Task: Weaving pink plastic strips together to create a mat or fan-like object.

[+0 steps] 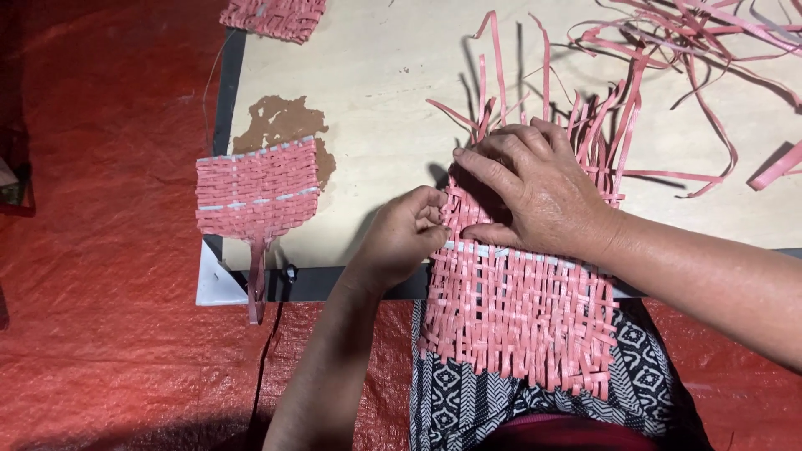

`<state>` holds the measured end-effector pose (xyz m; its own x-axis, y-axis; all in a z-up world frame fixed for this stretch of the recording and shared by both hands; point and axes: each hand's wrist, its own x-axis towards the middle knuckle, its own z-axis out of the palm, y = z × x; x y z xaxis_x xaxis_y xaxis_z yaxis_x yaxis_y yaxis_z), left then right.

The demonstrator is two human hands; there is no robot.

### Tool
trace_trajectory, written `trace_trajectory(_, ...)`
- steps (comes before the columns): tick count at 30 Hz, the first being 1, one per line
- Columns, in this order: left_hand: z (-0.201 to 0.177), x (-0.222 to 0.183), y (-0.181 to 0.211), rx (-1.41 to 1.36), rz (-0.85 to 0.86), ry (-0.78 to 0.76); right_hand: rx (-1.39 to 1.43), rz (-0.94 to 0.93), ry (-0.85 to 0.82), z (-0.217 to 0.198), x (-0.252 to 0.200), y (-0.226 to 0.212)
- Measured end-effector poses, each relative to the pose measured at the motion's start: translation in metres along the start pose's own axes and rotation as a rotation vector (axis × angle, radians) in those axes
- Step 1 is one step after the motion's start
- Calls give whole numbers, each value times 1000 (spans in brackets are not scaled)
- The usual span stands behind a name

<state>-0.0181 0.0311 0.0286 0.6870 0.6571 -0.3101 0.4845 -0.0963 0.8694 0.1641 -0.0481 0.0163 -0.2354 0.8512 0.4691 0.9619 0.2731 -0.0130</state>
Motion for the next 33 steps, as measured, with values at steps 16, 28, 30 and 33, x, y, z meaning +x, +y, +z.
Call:
trace_trajectory(16, 2, -4, 43, 37, -160, 42, 521, 315, 214, 0, -3, 16)
trace_trajectory(28, 27, 46, 0, -530, 358, 182, 720, 304, 243, 8, 0, 26)
trace_trajectory(30, 28, 46, -4, -563, 418, 159, 655, 229, 226, 6, 3, 26)
trace_trajectory(33, 20, 24, 6, -604, 397, 82, 628, 225, 191, 3, 4, 22)
